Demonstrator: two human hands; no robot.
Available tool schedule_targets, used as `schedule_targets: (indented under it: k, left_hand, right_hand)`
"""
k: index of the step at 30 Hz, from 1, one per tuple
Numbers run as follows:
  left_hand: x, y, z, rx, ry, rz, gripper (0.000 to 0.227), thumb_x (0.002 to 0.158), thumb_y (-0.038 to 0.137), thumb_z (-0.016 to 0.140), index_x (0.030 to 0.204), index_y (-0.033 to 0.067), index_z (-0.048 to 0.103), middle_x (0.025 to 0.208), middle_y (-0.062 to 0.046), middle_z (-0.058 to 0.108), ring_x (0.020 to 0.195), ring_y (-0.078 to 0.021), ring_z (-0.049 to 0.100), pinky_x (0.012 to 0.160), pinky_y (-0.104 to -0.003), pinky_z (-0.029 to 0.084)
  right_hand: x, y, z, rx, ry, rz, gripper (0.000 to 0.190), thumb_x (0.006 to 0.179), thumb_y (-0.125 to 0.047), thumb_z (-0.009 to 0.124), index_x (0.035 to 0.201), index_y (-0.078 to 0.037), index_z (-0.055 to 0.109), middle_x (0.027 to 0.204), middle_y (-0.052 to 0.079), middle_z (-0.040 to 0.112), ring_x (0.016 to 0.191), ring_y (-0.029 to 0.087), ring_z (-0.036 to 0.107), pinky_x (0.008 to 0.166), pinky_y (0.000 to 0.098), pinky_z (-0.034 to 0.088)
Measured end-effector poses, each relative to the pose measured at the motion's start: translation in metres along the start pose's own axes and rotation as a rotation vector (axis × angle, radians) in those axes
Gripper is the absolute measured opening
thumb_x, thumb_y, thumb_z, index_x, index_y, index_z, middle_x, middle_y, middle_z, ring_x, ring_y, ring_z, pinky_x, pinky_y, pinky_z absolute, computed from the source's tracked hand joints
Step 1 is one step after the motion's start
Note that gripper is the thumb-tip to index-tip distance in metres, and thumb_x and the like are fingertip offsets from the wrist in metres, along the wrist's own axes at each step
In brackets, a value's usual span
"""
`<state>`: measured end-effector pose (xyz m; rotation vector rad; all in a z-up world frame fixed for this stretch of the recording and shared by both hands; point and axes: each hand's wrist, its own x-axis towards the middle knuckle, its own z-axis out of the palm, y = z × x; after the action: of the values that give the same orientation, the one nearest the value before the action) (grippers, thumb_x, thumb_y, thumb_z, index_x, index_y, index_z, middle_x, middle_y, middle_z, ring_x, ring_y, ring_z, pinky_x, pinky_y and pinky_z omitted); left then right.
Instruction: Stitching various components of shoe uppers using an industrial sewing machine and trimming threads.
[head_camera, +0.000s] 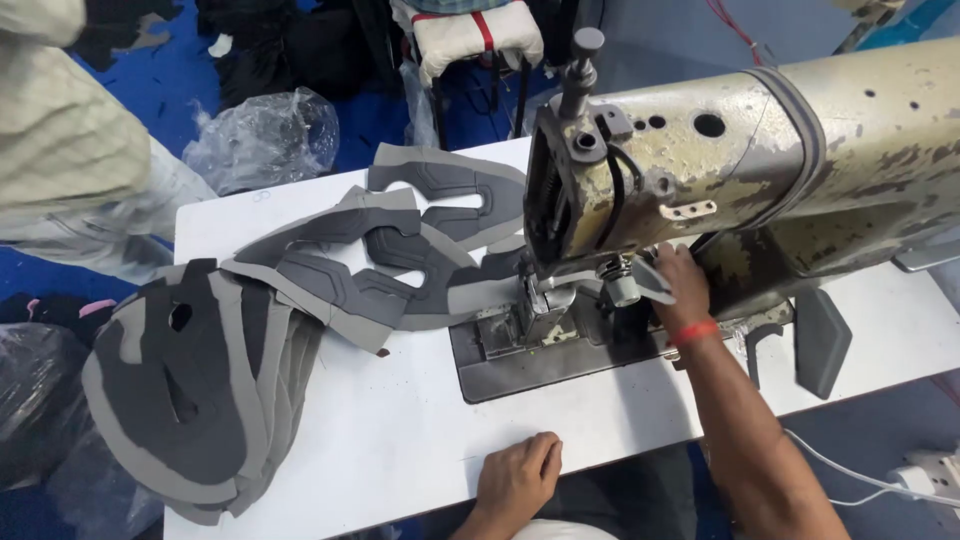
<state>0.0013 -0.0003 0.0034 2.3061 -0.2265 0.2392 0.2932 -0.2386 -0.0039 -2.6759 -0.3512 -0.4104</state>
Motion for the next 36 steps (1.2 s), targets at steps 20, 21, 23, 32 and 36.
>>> schedule_targets:
  k: [20,21,23,32,36]
  left_hand:
    - [-0.002,-0.002,0.009,0.041,0.05,0.037,0.01,0.094,0.017,0.072,0.095,0.0093,0.066,0.073,-0.008,0.072,0.06,-0.0293,0.07,0.051,-0.04,0.055]
    - [-0.003,-0.004,0.012,-0.017,0.045,-0.02,0.01,0.094,0.019,0.074,0.098,0.0111,0.069,0.074,-0.007,0.073,0.062,-0.0264,0.071,0.053,-0.038,0.054]
    - [-0.003,-0.01,0.024,-0.077,0.027,-0.087,0.011,0.095,0.021,0.076,0.101,0.0128,0.072,0.075,-0.006,0.074,0.063,-0.0235,0.072,0.056,-0.035,0.054]
    - [0.044,0.029,-0.008,-1.036,-0.185,-0.414,0.025,0.096,0.014,0.071,0.115,-0.0021,0.073,0.088,-0.002,0.071,0.07,-0.0078,0.06,0.062,-0.023,0.049]
    - [0.039,0.032,-0.033,-1.09,-0.003,-0.337,0.017,0.1,0.007,0.069,0.114,-0.0007,0.074,0.093,-0.006,0.075,0.08,-0.0109,0.069,0.071,-0.025,0.057]
  right_hand:
    - [-0.129,-0.069,-0.128,1.189,0.226,0.698,0.014,0.103,-0.014,0.068,0.112,-0.004,0.065,0.084,-0.001,0.062,0.058,0.005,0.043,0.05,0.0224,0.032]
    - [-0.14,-0.072,-0.127,1.159,0.134,0.731,0.018,0.101,-0.016,0.067,0.114,-0.003,0.068,0.082,-0.001,0.062,0.057,0.004,0.043,0.049,0.0216,0.031]
    - [-0.158,-0.082,-0.126,1.125,0.035,0.778,0.022,0.1,-0.017,0.067,0.116,-0.002,0.071,0.08,-0.001,0.063,0.057,0.003,0.042,0.049,0.0208,0.03]
    - [-0.194,-0.117,-0.114,0.887,-0.552,0.505,0.028,0.092,-0.021,0.072,0.116,-0.008,0.078,0.075,0.001,0.068,0.056,0.005,0.05,0.049,0.0227,0.041]
    - [-0.184,-0.124,-0.114,1.021,-0.444,0.637,0.031,0.097,-0.025,0.065,0.115,-0.003,0.076,0.077,0.002,0.07,0.052,0.006,0.046,0.045,0.0231,0.038]
